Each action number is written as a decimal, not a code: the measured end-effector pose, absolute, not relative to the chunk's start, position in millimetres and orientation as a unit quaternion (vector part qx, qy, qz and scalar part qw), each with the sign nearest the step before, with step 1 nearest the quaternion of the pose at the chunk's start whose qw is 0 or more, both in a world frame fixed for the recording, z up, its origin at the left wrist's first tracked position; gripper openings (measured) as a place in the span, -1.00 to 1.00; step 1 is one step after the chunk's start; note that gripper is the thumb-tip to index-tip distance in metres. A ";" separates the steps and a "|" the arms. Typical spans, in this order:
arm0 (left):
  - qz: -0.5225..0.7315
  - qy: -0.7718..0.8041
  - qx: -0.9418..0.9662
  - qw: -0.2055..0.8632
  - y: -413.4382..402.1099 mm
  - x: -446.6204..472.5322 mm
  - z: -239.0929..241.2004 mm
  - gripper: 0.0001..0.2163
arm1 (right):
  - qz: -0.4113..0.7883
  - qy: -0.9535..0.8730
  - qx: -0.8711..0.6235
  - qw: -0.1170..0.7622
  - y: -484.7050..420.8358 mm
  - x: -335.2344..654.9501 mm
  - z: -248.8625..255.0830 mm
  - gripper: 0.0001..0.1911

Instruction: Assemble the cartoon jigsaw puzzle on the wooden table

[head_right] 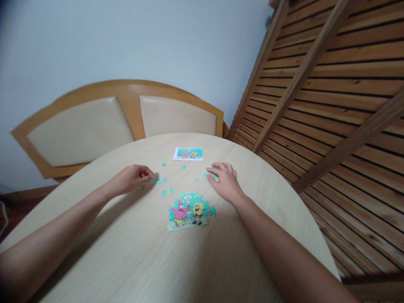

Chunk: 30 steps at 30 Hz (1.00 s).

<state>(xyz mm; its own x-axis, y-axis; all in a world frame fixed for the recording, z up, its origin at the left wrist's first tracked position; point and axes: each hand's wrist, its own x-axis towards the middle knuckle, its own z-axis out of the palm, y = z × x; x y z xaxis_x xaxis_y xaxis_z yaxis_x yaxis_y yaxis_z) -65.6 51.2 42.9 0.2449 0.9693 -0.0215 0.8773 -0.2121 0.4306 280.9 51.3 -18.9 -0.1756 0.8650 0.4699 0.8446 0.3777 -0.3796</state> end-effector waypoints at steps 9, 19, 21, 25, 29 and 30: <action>0.120 0.509 0.843 0.123 20.0 -16.3 27.0 -0.72 | 0.036 -0.879 -0.388 0.276 29.2 258.0 -6.3 -0.83; 0.160 0.347 0.906 0.181 25.7 -18.5 21.4 -0.80 | 0.065 -0.904 -0.336 0.256 30.6 260.0 -5.3 -0.82; 0.159 0.341 0.908 0.187 24.7 -17.8 23.1 -0.79 | 0.066 -0.905 -0.333 0.259 31.2 260.1 -6.4 -0.83; 0.157 0.383 0.893 0.178 25.5 -21.0 25.7 -0.82 | 0.067 -0.905 -0.324 0.268 31.9 260.3 -8.0 -0.83; 0.158 0.387 0.890 0.181 28.3 -26.8 26.2 -0.77 | 0.067 -0.906 -0.323 0.266 32.0 260.4 -8.2 -0.82; 0.157 0.378 0.895 0.178 28.5 -27.2 25.8 -0.77 | 0.066 -0.906 -0.323 0.265 31.9 260.5 -8.0 -0.83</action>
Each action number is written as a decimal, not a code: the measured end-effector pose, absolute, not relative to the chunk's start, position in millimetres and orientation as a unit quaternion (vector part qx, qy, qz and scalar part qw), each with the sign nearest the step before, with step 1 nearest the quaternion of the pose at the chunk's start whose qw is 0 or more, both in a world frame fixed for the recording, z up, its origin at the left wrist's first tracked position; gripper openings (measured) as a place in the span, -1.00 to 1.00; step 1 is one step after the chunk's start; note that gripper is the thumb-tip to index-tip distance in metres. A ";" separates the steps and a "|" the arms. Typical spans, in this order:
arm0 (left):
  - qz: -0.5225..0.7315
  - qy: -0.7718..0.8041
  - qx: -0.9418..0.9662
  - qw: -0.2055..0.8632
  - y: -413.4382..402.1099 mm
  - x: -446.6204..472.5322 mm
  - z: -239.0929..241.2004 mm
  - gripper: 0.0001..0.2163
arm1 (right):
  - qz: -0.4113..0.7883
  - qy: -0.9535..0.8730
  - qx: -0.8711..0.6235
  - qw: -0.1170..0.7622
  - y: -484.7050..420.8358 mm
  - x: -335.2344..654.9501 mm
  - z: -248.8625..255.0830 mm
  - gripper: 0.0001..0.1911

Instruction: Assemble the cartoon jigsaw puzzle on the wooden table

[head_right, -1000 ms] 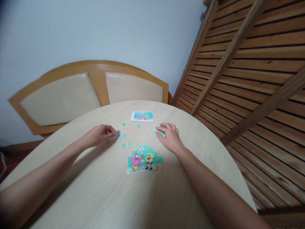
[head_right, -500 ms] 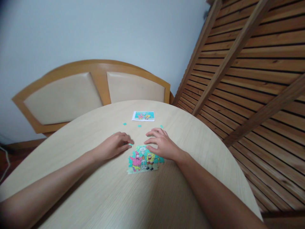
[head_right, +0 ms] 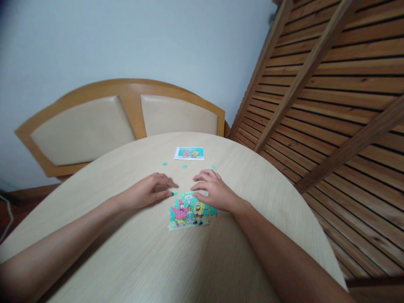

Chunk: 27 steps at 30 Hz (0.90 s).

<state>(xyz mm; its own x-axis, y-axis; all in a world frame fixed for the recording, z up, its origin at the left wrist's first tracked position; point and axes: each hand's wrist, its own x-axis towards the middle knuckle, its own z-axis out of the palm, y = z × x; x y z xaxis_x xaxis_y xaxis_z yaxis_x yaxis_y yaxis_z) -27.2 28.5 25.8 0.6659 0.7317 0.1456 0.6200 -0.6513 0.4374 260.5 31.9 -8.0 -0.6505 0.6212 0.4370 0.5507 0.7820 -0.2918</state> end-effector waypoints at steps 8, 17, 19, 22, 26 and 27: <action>0.127 0.356 0.912 0.159 26.2 -21.2 22.7 -0.87 | 0.065 -0.905 -0.323 0.270 31.9 262.0 -5.6 -0.85; 0.132 0.428 0.869 0.209 30.7 -38.1 38.2 -0.77 | 0.079 -0.903 -0.323 0.272 32.7 261.9 -6.2 -0.84; 0.096 0.439 0.867 0.213 33.6 -43.9 38.2 -0.77 | 0.079 -0.903 -0.320 0.275 33.0 262.0 -6.3 -0.84; 0.074 0.453 0.860 0.224 37.4 -49.0 34.3 -0.80 | 0.076 -0.905 -0.312 0.278 33.4 262.5 -6.2 -0.85; 0.074 0.448 0.858 0.240 39.7 -50.3 30.1 -0.85 | 0.071 -0.906 -0.313 0.277 33.6 263.2 -5.7 -0.85; 0.075 0.446 0.858 0.243 39.5 -50.1 30.1 -0.85 | 0.068 -0.905 -0.315 0.277 33.4 262.7 -5.2 -0.86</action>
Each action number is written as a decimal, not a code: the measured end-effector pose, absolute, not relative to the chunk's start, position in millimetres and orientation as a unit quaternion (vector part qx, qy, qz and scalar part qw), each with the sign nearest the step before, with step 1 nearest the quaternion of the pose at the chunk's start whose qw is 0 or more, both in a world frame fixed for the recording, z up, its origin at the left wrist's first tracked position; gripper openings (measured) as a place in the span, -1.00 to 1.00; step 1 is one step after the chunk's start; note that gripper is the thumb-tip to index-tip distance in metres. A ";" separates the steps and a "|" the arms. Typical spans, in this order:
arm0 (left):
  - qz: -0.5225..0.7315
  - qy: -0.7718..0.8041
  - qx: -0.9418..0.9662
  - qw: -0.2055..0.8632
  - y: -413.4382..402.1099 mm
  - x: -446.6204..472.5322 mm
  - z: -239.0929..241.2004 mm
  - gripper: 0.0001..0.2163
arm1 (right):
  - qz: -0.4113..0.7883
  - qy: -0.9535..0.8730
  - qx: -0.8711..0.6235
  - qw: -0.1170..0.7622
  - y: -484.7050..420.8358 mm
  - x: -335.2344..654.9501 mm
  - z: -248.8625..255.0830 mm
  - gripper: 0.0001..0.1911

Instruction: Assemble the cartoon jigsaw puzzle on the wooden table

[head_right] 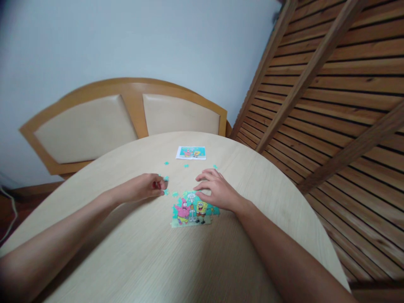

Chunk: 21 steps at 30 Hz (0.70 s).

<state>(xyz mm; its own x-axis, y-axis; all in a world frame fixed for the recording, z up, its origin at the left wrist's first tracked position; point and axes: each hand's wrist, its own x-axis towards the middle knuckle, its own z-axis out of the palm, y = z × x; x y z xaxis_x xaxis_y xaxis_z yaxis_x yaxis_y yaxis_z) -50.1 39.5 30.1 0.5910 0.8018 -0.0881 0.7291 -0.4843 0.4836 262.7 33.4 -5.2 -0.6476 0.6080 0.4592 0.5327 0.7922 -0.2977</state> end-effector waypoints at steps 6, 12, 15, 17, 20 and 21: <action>0.082 0.464 0.849 0.238 34.8 -44.6 31.6 -0.81 | 0.068 -0.900 -0.328 0.278 19.4 244.2 2.8 -0.80; 0.084 0.459 0.850 0.245 32.9 -38.5 27.4 -0.89 | 0.127 -0.924 -0.310 0.183 -5.3 221.0 5.7 -0.48; 0.084 0.446 0.854 0.254 32.1 -37.1 27.9 -0.89 | 0.136 -0.929 -0.307 0.157 -9.0 219.7 5.2 -0.42; 0.084 0.436 0.859 0.257 31.4 -36.2 29.0 -0.89 | 0.140 -0.928 -0.310 0.150 -9.0 220.5 5.6 -0.38; 0.087 0.431 0.861 0.256 30.4 -35.2 30.3 -0.88 | 0.145 -0.928 -0.314 0.137 -8.7 221.3 6.7 -0.35; 0.088 0.431 0.861 0.256 30.3 -35.0 30.5 -0.88 | 0.147 -0.928 -0.314 0.134 -8.7 221.3 6.9 -0.34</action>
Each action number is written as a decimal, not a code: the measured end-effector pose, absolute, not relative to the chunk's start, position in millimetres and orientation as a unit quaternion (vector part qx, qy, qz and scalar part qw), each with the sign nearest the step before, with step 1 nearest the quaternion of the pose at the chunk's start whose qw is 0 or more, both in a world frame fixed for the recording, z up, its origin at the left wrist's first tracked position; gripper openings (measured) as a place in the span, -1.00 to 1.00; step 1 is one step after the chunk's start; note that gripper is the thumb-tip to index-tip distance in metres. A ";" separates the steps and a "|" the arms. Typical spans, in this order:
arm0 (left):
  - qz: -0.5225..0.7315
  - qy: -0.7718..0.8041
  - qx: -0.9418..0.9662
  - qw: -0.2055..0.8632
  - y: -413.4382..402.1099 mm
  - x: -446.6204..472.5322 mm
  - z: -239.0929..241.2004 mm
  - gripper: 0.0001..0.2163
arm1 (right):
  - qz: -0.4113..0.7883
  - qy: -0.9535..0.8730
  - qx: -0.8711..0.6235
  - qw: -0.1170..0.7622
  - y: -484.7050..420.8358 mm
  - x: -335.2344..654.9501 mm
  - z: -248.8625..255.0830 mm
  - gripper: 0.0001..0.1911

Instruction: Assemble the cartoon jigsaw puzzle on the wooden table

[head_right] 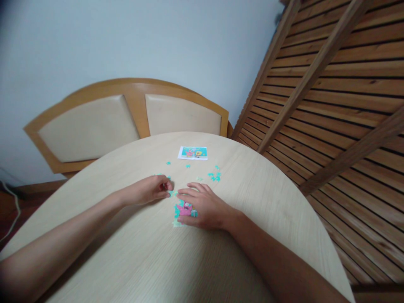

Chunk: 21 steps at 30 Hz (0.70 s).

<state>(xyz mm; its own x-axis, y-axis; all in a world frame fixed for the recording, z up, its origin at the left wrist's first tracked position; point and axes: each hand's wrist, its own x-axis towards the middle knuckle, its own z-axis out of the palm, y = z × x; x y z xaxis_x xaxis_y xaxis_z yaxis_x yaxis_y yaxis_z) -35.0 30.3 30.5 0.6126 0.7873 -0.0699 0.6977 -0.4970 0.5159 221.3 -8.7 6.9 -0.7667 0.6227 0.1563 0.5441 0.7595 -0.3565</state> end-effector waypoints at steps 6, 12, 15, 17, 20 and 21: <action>0.081 0.413 0.871 0.254 29.8 -34.1 30.1 -0.87 | 0.158 -0.928 -0.314 0.122 -9.1 221.7 8.1 -0.29; 0.070 0.409 0.870 0.265 30.0 -34.1 30.0 -0.87 | 0.162 -0.928 -0.317 0.109 -8.7 222.5 9.5 -0.25; 0.081 0.401 0.872 0.269 30.5 -34.6 28.9 -0.86 | 0.162 -0.929 -0.313 0.111 -8.7 221.9 10.2 -0.26; 0.090 0.402 0.872 0.266 30.3 -34.5 28.0 -0.86 | 0.162 -0.930 -0.312 0.111 -8.8 221.4 10.4 -0.26; 0.091 0.399 0.878 0.247 28.8 -33.2 28.3 -0.86 | 0.163 -0.929 -0.314 0.111 -8.9 221.1 10.0 -0.25; 0.088 0.399 0.882 0.236 28.0 -32.7 29.1 -0.86 | 0.163 -0.928 -0.315 0.112 -8.9 221.2 9.6 -0.25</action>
